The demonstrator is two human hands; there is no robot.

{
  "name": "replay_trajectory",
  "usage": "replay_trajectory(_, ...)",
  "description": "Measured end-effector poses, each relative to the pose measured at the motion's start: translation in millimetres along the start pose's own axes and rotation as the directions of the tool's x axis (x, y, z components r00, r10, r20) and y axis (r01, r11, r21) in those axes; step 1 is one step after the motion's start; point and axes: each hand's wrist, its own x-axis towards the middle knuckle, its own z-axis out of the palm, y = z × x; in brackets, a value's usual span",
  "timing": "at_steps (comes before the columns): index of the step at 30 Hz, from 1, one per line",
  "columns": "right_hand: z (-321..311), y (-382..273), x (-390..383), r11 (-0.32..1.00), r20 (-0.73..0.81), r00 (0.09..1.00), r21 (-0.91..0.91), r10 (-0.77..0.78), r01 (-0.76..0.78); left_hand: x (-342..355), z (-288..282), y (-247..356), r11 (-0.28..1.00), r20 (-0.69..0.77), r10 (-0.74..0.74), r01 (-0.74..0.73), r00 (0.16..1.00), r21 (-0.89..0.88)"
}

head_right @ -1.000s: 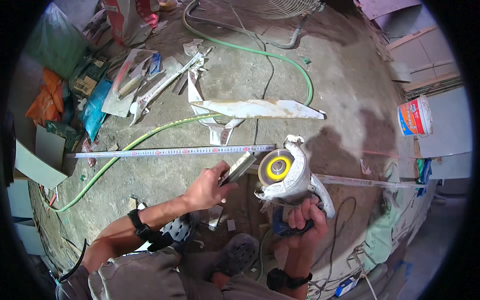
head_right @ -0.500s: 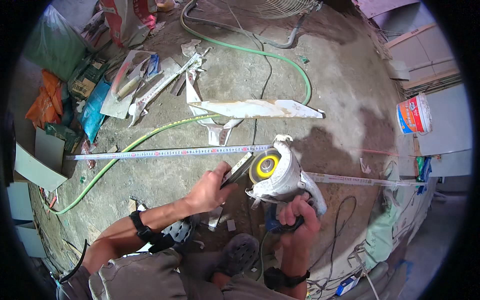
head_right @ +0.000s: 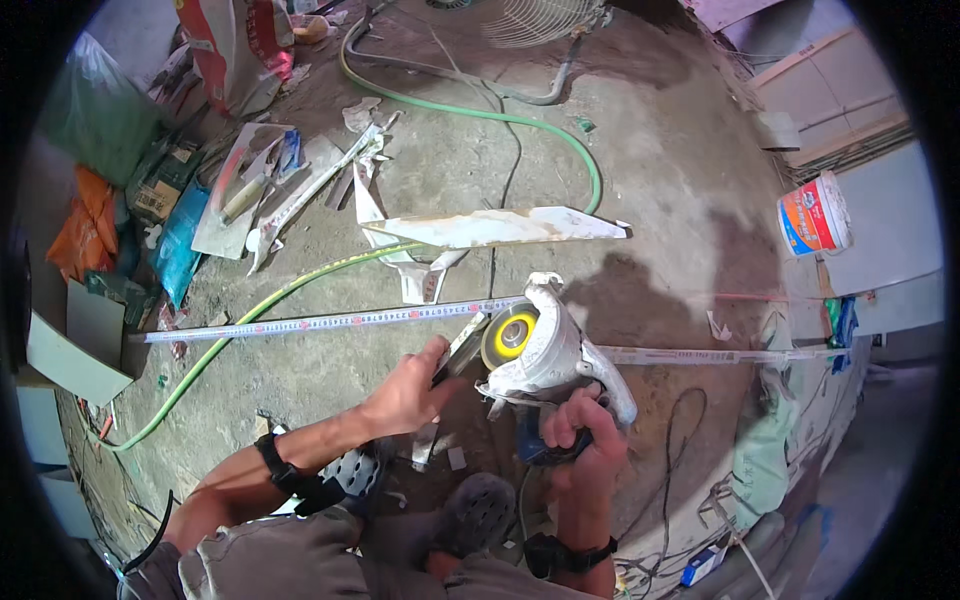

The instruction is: Measuring a metal strip with a tape measure and cutting it with a power grinder.

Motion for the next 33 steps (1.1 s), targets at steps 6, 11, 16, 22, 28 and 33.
replay_trajectory(6,-0.4,-1.2,0.7,1.000,0.031,0.999,0.016,0.014,-0.015,-0.5,-0.2,-3.9,0.999,0.040,-0.014,0.013,0.999,0.031)
replay_trajectory(11,0.3,-4.3,0.5,1.000,0.023,1.000,-0.008,0.016,-0.015,0.2,-3.2,-1.1,1.000,0.103,-0.010,0.009,0.995,0.013)
replay_trajectory(16,1.6,-5.6,-1.5,1.000,0.003,1.000,-0.009,0.013,-0.013,-0.5,-3.8,1.4,0.998,0.167,-0.063,0.059,0.984,0.028)
replay_trajectory(22,1.3,-6.1,-1.0,1.000,0.011,1.000,-0.015,0.013,-0.013,-2.3,-3.5,-12.1,1.000,0.229,0.005,-0.011,0.973,0.024)
replay_trajectory(28,-5.3,-6.2,-1.4,1.000,0.020,1.000,-0.015,0.001,-0.001,-0.6,-7.4,-12.0,0.984,0.282,0.080,-0.031,0.956,-0.175)
replay_trajectory(33,-4.8,-8.0,-1.6,1.000,-0.035,0.999,0.029,-0.001,0.002,1.2,-12.2,-28.7,0.981,0.246,0.160,-0.181,0.956,0.065)
